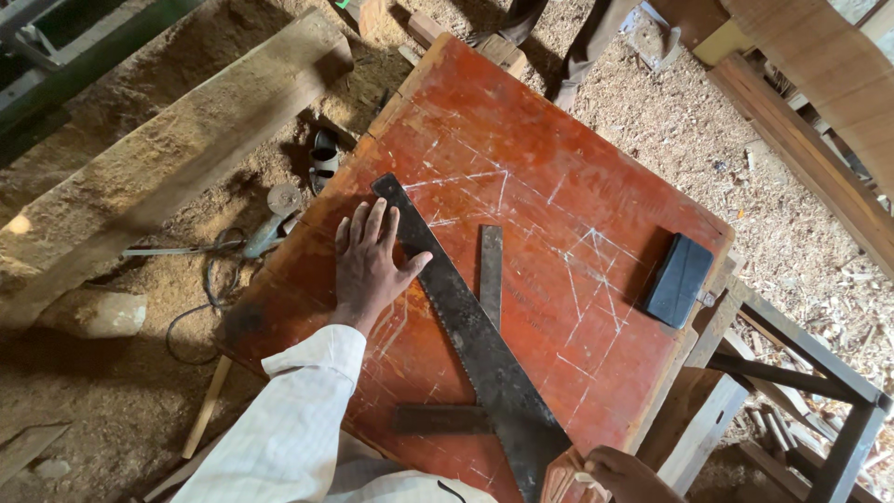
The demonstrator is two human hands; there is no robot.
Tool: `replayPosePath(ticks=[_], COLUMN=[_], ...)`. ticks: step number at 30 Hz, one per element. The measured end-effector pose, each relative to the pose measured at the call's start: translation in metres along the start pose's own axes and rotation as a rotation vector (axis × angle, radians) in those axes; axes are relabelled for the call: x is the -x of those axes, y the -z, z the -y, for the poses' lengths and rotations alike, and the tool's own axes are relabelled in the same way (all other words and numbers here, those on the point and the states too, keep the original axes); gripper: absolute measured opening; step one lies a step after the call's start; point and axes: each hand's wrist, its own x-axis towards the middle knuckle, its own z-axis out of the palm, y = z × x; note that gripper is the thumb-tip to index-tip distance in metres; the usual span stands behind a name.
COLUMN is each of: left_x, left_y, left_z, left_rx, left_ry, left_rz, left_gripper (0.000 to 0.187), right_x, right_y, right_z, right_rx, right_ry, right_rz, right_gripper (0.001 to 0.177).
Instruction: The person measures a wooden plank on a workbench using a tape measure and a set square, then marks lines with chalk. They repeatedly reposition the tools to draw multiple straight lines across the plank's surface.
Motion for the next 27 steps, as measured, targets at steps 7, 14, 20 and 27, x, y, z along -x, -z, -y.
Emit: replayPosePath(ticks=[7,14,20,27], left_x=[0.0,-0.002,-0.001,-0.002], left_y=[0.002,0.008,0.007,0.005], left_z=[0.002,0.0,0.004,0.007], left_rx=[0.017,0.059,0.075,0.059], left_ry=[-0.004,0.0,0.014,0.02], left_rz=[0.002,-0.029,-0.003,0.005], left_gripper=[0.087,0.087,0.087,0.086], right_x=[0.002,-0.136,-0.208,-0.222], right_y=[0.08,0.093,0.108,0.107], right_z=[0.187,0.432,0.485,0.453], right_rx=[-0.063,-0.078,-0.015,-0.317], right_ry=[0.342,0.681,0.881,0.889], right_rz=[-0.444,-0.695,-0.642,-0.619], right_gripper=[0.016,0.032,0.021,0.015])
